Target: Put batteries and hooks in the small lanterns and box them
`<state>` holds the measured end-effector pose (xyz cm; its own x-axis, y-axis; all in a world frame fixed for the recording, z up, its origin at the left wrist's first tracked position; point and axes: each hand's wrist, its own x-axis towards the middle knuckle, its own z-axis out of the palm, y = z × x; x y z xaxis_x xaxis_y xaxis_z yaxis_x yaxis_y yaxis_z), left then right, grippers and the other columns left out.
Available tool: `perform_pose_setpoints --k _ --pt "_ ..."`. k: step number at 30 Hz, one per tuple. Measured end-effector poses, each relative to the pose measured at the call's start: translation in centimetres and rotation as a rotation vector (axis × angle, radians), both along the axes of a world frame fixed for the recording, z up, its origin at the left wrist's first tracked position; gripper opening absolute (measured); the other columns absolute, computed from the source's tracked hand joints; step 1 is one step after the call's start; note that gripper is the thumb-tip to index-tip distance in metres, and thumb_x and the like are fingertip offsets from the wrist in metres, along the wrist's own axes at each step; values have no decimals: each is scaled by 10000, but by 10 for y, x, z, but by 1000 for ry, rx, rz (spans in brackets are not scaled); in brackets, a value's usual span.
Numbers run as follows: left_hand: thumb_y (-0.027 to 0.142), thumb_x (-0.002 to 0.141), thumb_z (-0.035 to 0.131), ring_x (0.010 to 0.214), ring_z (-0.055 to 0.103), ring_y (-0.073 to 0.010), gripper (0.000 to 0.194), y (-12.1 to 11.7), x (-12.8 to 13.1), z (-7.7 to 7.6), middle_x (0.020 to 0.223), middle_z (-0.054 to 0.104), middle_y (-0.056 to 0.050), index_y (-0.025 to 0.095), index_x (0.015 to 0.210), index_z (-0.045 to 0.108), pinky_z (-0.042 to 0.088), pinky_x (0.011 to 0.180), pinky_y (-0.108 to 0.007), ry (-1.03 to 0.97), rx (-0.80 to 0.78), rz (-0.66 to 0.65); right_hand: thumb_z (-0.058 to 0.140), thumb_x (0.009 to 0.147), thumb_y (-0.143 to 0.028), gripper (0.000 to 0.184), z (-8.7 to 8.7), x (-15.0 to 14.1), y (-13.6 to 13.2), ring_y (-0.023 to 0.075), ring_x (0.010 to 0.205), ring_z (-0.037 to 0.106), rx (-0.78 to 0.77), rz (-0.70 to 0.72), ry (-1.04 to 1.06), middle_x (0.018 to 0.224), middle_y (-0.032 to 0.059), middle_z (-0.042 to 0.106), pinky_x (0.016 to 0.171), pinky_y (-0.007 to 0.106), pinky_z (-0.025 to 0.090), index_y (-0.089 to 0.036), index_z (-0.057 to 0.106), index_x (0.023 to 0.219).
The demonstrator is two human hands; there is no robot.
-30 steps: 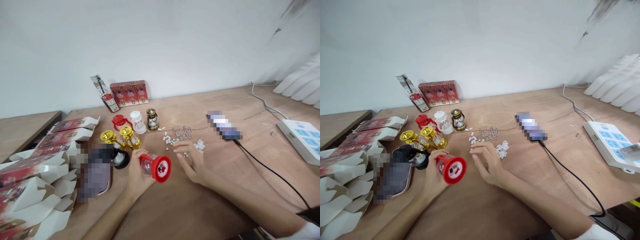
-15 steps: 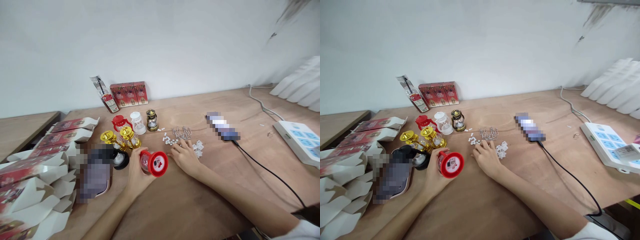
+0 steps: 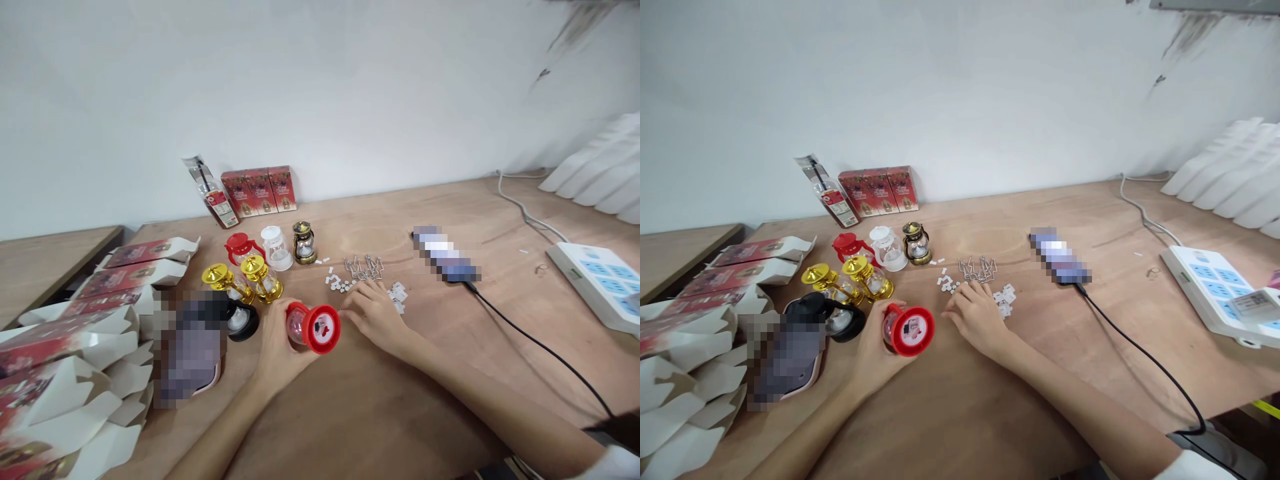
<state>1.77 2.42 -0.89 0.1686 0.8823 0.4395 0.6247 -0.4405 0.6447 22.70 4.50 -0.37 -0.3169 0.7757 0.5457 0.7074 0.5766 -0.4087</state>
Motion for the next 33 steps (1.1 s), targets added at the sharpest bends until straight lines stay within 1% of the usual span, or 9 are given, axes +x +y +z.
perform_pose_setpoints --k 4,7,16,20,23,26,28,31,33 --pt "336 579 737 898 589 -256 533 0 2 0 983 574 -61 202 1018 467 482 772 -396 40 -4 14 649 837 -245 89 18 -5 -17 142 695 578 62 32 495 742 5 602 615 282 457 -212 649 754" --pt "353 565 750 888 591 -262 543 0 3 1 973 588 -60 206 1009 474 471 769 -397 88 22 12 671 815 -213 55 25 -11 -26 129 633 559 182 97 532 700 -7 586 580 279 443 -220 669 761" --pt "350 595 738 898 589 -269 532 0 3 -1 985 584 -63 208 1025 459 466 772 -416 104 22 -9 632 828 -119 112 13 -20 -28 125 632 509 388 132 297 773 16 636 601 297 400 -214 663 878" --pt "250 570 710 901 576 -258 521 0 2 -2 989 567 -58 204 1022 454 469 789 -419 54 -16 10 529 874 -109 238 16 -11 -25 158 756 562 346 124 321 884 56 614 655 307 449 -199 627 1072" --pt "203 557 684 905 573 -252 505 1 2 -2 981 559 -53 199 1007 454 475 798 -413 10 -47 31 481 892 -105 220 10 0 -10 177 790 563 266 -11 278 872 60 623 710 329 447 -192 639 1019" --pt "201 556 682 908 581 -252 502 1 2 -2 983 561 -51 200 1004 454 480 800 -409 -21 -81 41 510 896 -148 168 -3 11 9 213 811 546 165 -144 42 842 57 662 735 357 415 -194 671 905" --pt "204 550 686 902 584 -253 504 1 2 -2 979 563 -49 203 998 455 479 797 -406 -22 -87 44 553 885 -191 140 -13 14 17 238 858 534 126 -198 -133 897 69 675 735 364 395 -190 683 936" --pt "207 545 686 909 577 -253 503 2 2 -3 981 558 -48 203 995 462 473 802 -407 -15 -72 40 589 878 -262 179 -22 13 20 252 907 516 124 -232 -325 995 81 667 741 363 369 -200 684 1016" --pt "204 543 683 915 571 -253 506 2 2 -4 987 554 -48 203 998 463 470 807 -409 -9 -67 41 573 892 -258 154 -25 11 21 244 915 504 143 -240 -400 987 80 663 748 358 353 -212 701 963"
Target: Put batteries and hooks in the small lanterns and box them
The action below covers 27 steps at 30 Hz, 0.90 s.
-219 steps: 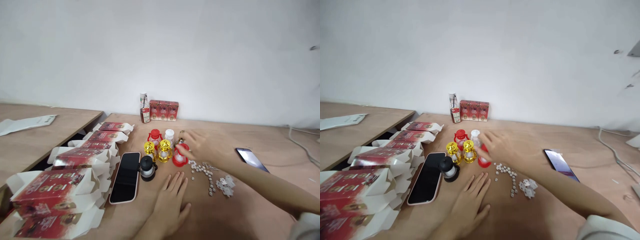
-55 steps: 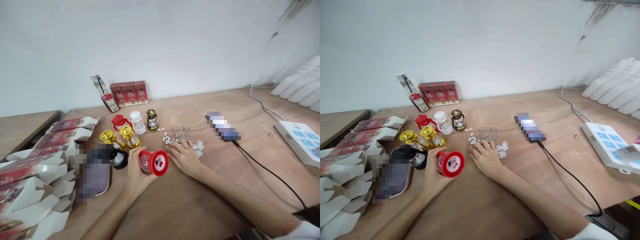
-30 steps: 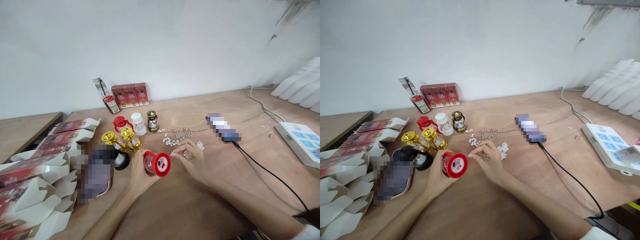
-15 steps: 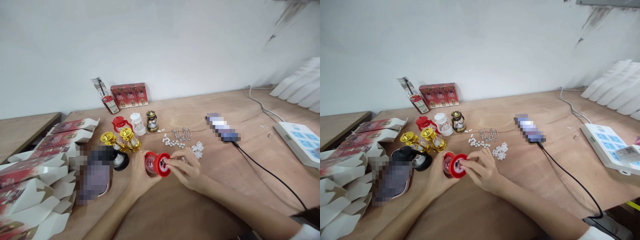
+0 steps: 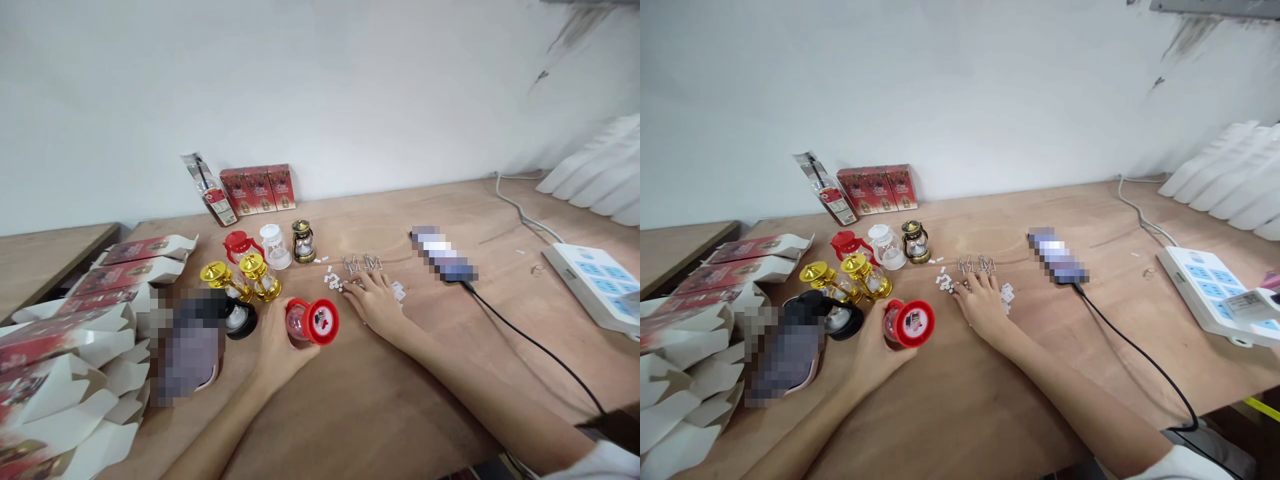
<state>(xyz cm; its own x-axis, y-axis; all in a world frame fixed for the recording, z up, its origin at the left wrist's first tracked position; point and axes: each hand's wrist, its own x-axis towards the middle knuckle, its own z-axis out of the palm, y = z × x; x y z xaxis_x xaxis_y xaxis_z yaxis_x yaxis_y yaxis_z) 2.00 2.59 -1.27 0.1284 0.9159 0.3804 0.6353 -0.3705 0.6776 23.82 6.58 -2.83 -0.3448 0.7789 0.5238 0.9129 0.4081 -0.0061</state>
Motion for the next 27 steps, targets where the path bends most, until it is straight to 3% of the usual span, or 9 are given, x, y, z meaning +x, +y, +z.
perform_pose_setpoints --k 5,12,19,24,27 --pt "205 553 682 921 562 -251 506 0 0 -1 991 553 -51 205 1006 458 467 808 -405 20 5 -4 545 901 -181 182 0 0 2 226 855 493 46 3 -134 871 79 657 747 352 335 -182 692 793" --pt "222 556 690 897 570 -251 515 0 0 2 975 563 -51 200 1015 459 469 788 -401 47 33 -13 575 894 -238 123 6 0 1 232 887 507 98 97 -108 986 66 664 754 351 351 -198 691 884" --pt "220 560 688 899 570 -251 516 -1 0 2 983 563 -53 197 1022 458 467 793 -407 61 48 -19 592 882 -219 151 2 1 5 224 860 518 123 136 -115 920 66 666 743 352 397 -183 690 773" --pt "225 560 689 891 571 -250 512 -1 0 2 974 561 -51 197 1016 459 468 786 -403 60 59 -18 584 886 -224 167 -4 4 10 245 849 546 100 114 -39 867 76 655 744 380 437 -169 658 746" --pt "210 562 686 889 570 -246 510 0 1 2 972 561 -48 199 1017 457 466 783 -397 60 64 -18 535 909 -199 184 2 3 8 232 823 562 70 162 150 852 80 641 736 379 462 -165 631 756"
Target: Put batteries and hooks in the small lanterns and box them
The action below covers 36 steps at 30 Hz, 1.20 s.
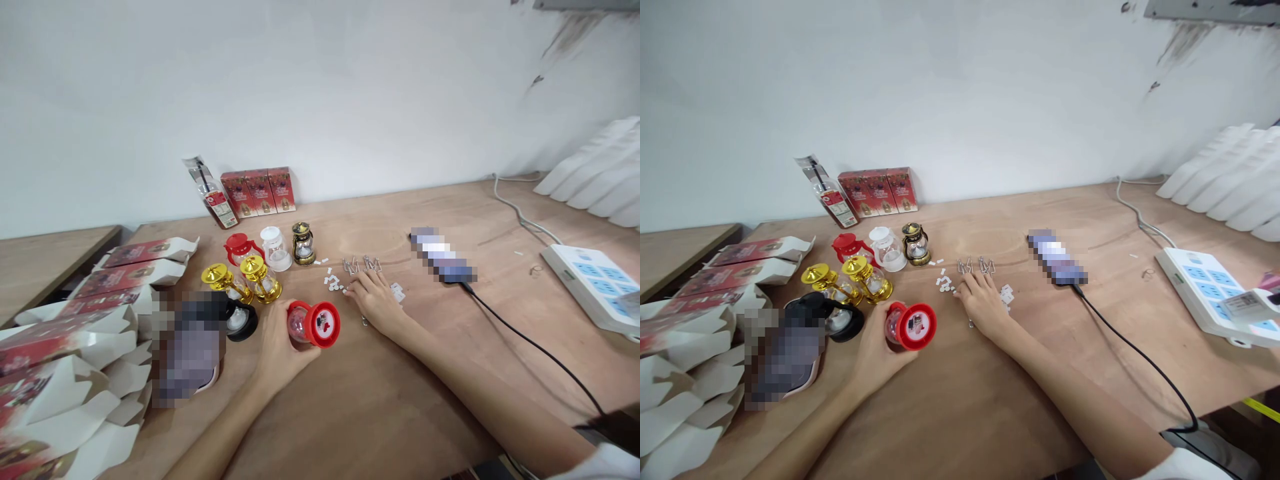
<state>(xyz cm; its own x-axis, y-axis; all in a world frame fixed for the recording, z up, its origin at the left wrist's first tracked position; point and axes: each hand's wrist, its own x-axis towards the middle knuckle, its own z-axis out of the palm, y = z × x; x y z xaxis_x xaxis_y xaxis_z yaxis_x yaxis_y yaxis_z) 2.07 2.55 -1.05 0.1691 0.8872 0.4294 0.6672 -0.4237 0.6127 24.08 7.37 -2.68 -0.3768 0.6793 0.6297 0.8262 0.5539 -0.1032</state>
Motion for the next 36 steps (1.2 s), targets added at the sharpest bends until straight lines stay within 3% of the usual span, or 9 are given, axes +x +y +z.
perform_pose_setpoints --k 4,6,11,19,23,29,33,36 --pt "185 553 683 887 568 -244 523 -1 0 0 975 563 -44 203 1023 453 463 781 -391 8 9 -11 496 930 -201 148 23 -11 -20 170 808 589 -88 150 476 864 54 588 715 308 493 -186 600 826" --pt "177 551 688 885 565 -243 527 -1 0 0 973 564 -43 206 1020 450 462 779 -391 12 13 -18 501 926 -199 131 34 -18 -33 156 818 591 -94 197 612 871 40 566 712 291 497 -203 593 833" --pt "193 567 712 898 564 -243 549 -1 0 -1 992 561 -48 208 1040 433 462 784 -391 25 21 -44 501 909 -134 128 38 -29 -50 149 819 578 -2 329 614 895 42 566 715 296 502 -209 592 857" --pt "234 591 706 876 570 -236 521 -3 3 3 973 547 -40 215 1032 430 472 757 -371 62 12 -91 501 909 -144 123 28 -32 -50 164 845 590 16 322 566 922 62 577 717 314 521 -207 600 875" --pt "230 589 693 860 573 -226 531 -4 2 3 967 544 -38 209 1045 421 477 739 -352 68 7 -95 525 906 -191 48 29 -35 -51 162 862 621 -151 364 710 933 59 613 744 320 536 -221 552 879" --pt "233 577 689 851 579 -232 506 -3 0 2 952 550 -41 206 1010 429 481 718 -352 95 -5 -68 643 836 -347 220 34 -39 -50 140 838 657 -720 458 1115 945 44 662 736 299 555 -224 467 885" --pt "199 550 679 847 589 -231 522 -3 3 4 941 564 -34 207 1011 434 490 726 -355 66 -48 -65 663 819 -380 244 41 -35 -46 138 818 656 -794 492 1135 908 34 671 717 288 556 -218 498 897" --pt "191 545 669 839 598 -225 528 -2 4 5 936 575 -31 201 1021 441 499 736 -358 5 -68 -40 561 898 -372 165 50 -17 -39 147 882 656 -708 425 1058 955 45 677 776 304 548 -215 545 946"
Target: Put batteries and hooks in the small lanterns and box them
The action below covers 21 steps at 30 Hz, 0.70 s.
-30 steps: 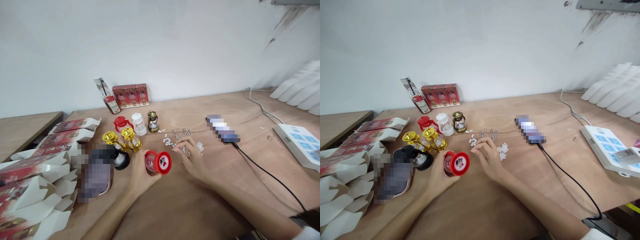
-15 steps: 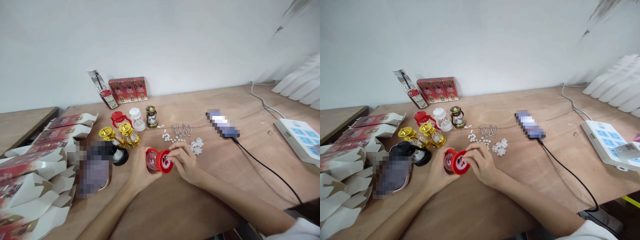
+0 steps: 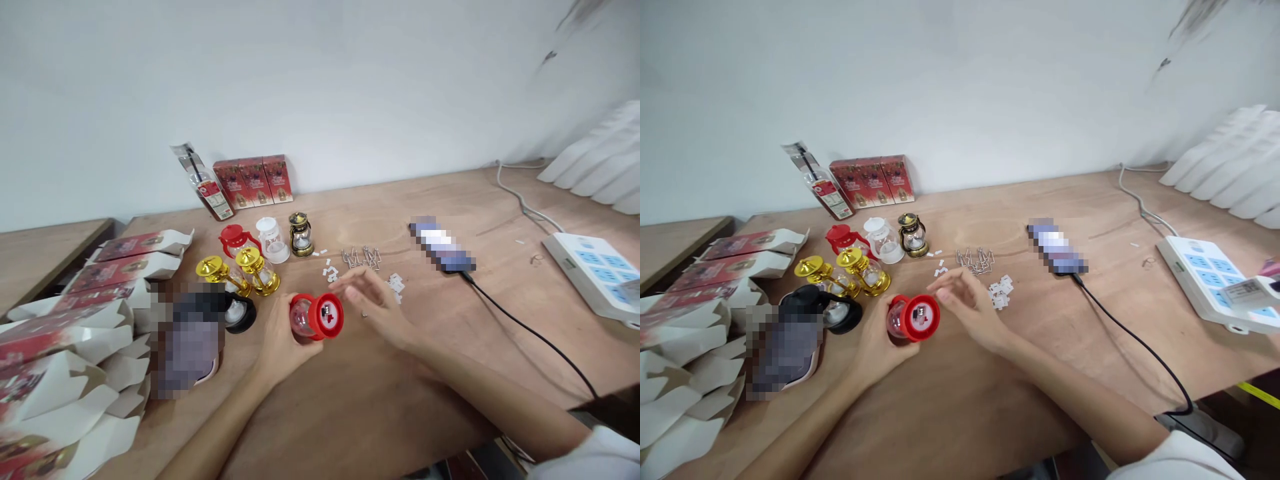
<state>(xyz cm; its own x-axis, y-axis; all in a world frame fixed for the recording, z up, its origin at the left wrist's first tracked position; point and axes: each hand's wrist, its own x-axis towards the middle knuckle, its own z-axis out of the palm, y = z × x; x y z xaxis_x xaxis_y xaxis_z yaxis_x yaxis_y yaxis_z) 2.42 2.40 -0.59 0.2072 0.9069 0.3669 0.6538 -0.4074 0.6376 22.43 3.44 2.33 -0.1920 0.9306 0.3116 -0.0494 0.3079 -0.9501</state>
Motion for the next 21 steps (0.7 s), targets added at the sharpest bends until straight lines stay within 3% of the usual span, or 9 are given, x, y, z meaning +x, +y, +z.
perform_pose_setpoints --k 3,5,9,12,16,21 --pt "211 556 682 852 610 -231 519 1 -1 -1 940 584 -38 193 1020 451 507 752 -370 -65 -6 37 539 908 -358 167 0 32 8 171 932 643 100 -277 -229 1000 54 676 789 318 530 -217 590 982" --pt "228 558 696 877 616 -240 538 1 -1 -1 963 591 -49 191 1036 451 511 773 -384 -99 -16 45 541 901 -332 153 -7 53 11 181 879 643 126 -372 -458 971 47 687 763 331 520 -217 612 973" --pt "214 554 701 933 615 -254 648 0 -3 -1 1035 593 -72 195 1143 431 504 827 -414 -114 -52 17 585 849 -230 151 -21 74 8 222 930 610 245 -211 -926 977 38 700 803 370 484 -237 644 988" --pt "218 564 699 961 611 -262 702 -1 -4 -1 1082 583 -88 197 1202 409 495 853 -427 -119 -43 12 620 803 -150 251 -25 76 4 258 945 582 310 -229 -1156 962 60 709 799 398 468 -228 645 1041" --pt "220 571 702 976 609 -265 700 -1 -4 -2 1083 587 -85 203 1206 407 491 857 -426 -112 -37 3 564 848 -126 151 -25 75 4 238 878 590 412 -239 -1168 832 54 722 764 371 472 -209 673 912" --pt "213 570 702 974 610 -262 677 -1 -3 -3 1066 598 -73 210 1186 422 497 839 -409 -98 -30 -12 524 897 -172 120 -6 53 -2 187 843 629 467 -372 -816 845 28 707 723 313 515 -226 626 865"
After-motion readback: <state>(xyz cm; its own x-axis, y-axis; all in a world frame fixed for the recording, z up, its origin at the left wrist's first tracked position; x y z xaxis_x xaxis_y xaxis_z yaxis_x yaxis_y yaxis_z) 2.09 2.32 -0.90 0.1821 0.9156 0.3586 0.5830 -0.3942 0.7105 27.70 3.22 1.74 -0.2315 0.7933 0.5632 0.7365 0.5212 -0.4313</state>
